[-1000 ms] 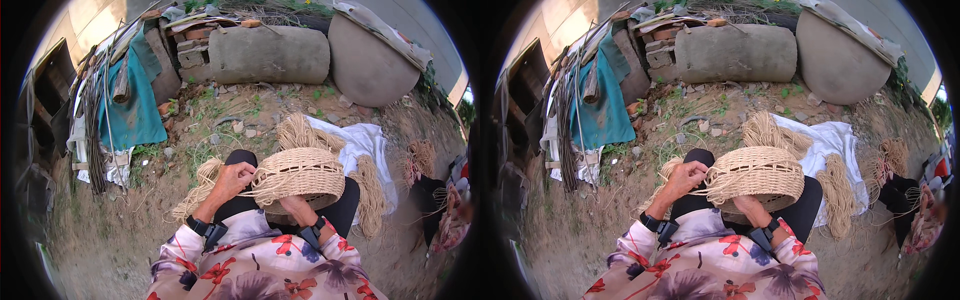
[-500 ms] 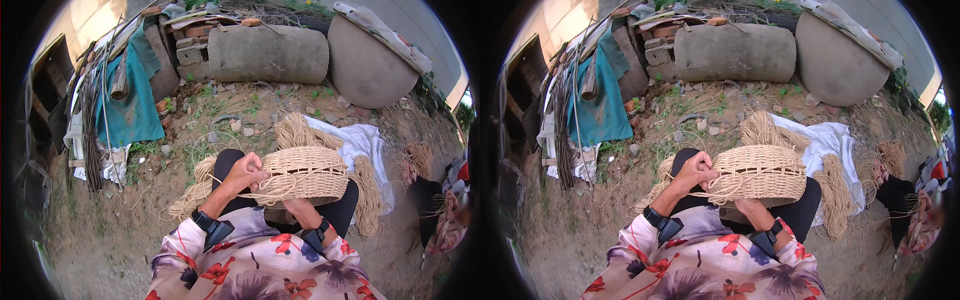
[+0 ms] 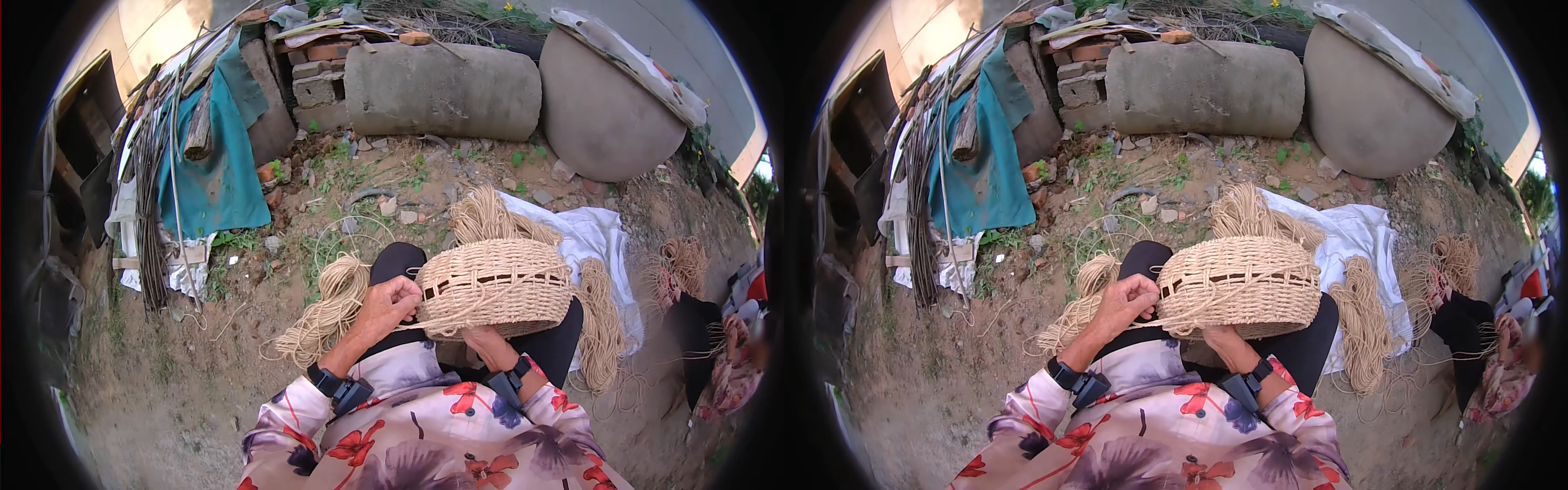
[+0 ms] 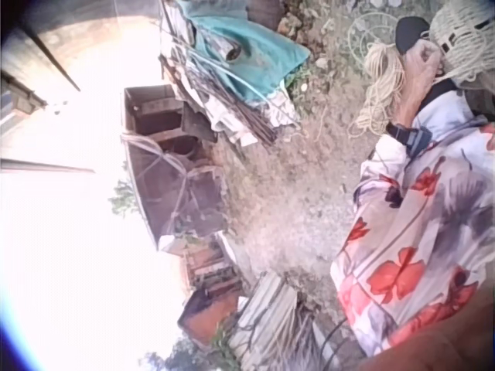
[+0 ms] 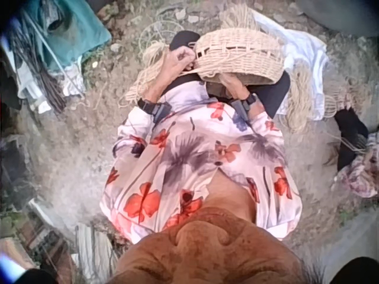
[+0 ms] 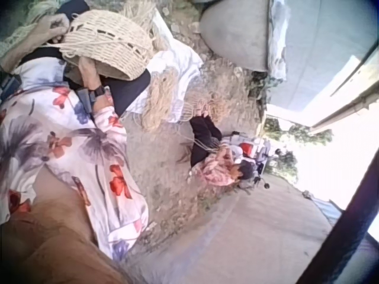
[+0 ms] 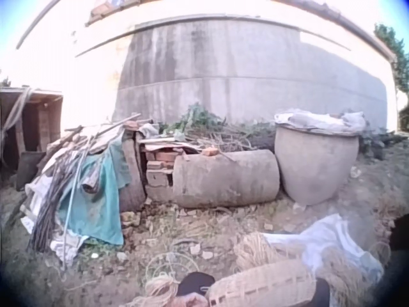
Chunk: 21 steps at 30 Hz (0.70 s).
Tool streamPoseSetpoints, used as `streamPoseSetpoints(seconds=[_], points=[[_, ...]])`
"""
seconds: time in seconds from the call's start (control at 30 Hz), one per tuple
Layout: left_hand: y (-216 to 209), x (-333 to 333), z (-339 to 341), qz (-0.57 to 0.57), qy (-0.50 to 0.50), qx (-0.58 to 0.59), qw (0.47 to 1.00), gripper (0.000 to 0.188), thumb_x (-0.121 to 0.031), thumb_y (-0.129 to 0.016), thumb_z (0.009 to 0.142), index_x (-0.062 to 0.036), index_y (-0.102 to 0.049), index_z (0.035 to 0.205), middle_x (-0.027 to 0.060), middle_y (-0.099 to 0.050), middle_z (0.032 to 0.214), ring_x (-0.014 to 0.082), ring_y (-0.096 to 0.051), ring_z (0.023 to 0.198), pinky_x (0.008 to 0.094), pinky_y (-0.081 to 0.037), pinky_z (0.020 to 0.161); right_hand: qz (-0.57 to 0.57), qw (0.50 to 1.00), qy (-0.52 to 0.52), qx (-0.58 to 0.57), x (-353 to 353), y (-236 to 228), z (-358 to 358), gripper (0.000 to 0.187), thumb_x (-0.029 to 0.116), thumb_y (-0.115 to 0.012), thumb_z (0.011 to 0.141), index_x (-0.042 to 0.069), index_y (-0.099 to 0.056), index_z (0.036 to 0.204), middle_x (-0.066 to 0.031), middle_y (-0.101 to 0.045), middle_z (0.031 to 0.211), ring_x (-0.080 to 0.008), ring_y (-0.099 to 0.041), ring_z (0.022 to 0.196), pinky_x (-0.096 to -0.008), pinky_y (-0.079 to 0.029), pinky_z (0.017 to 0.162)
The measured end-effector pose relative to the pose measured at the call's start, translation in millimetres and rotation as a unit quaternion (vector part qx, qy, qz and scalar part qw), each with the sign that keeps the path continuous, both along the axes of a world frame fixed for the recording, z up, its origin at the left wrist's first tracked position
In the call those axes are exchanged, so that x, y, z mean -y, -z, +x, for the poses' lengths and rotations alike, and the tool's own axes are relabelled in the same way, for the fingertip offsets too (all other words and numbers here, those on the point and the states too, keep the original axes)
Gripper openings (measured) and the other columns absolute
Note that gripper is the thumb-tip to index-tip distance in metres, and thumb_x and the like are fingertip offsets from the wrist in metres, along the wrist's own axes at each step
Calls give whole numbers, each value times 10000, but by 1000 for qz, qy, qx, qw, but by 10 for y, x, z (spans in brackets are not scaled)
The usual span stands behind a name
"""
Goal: Weaving a basket using dried plant fibers in an outdoor setting.
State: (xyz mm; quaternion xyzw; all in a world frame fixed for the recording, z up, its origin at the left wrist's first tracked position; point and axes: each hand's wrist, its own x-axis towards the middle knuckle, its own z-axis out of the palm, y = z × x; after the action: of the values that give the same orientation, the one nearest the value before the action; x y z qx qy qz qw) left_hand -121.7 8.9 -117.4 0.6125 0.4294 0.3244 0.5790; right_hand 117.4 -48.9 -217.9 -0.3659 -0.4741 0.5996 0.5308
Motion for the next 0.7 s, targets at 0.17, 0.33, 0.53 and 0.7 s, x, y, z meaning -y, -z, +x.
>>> streamPoseSetpoints(seconds=[0.17, 0.33, 0.53, 0.7], points=[[38, 60, 40, 71, -31, -5, 997, 115, -77, -659, 937, -1, -672, 1022, 24, -679, 847, 67, -630, 709, 232, -556, 646, 16, 999, 14, 44, -39, 20, -71, 418, 248, -629, 974, 75, -503, 1332, -60, -580, 1265, -187, -558, 1150, -384, -471, 1024], [11, 92, 101, 126, -42, -25, 991, 116, -65, -671, 926, 1, -681, 1020, 26, -689, 835, 70, -642, 710, 236, -560, 644, 27, 997, 26, 74, -57, 15, -63, 418, 247, -627, 976, 73, -501, 1335, -59, -579, 1263, -185, -556, 1152, -385, -471, 1025], [105, 85, 189, 89, -59, 47, 993, 153, -92, -697, 887, 16, -704, 994, 66, -711, 803, 99, -655, 674, 262, -550, 630, 31, 995, 36, 90, -112, 26, -82, 417, 245, -624, 979, 71, -497, 1337, -58, -578, 1260, -183, -554, 1153, -385, -471, 1025], [-143, -36, 276, 75, -46, -13, 996, 184, -115, -699, 886, 38, -710, 988, 87, -722, 827, 122, -681, 677, 283, -557, 626, -34, 981, 13, -190, -244, -171, -124, 429, 252, -630, 977, 66, -496, 1339, -62, -576, 1273, -192, -556, 1162, -397, -469, 1032]])
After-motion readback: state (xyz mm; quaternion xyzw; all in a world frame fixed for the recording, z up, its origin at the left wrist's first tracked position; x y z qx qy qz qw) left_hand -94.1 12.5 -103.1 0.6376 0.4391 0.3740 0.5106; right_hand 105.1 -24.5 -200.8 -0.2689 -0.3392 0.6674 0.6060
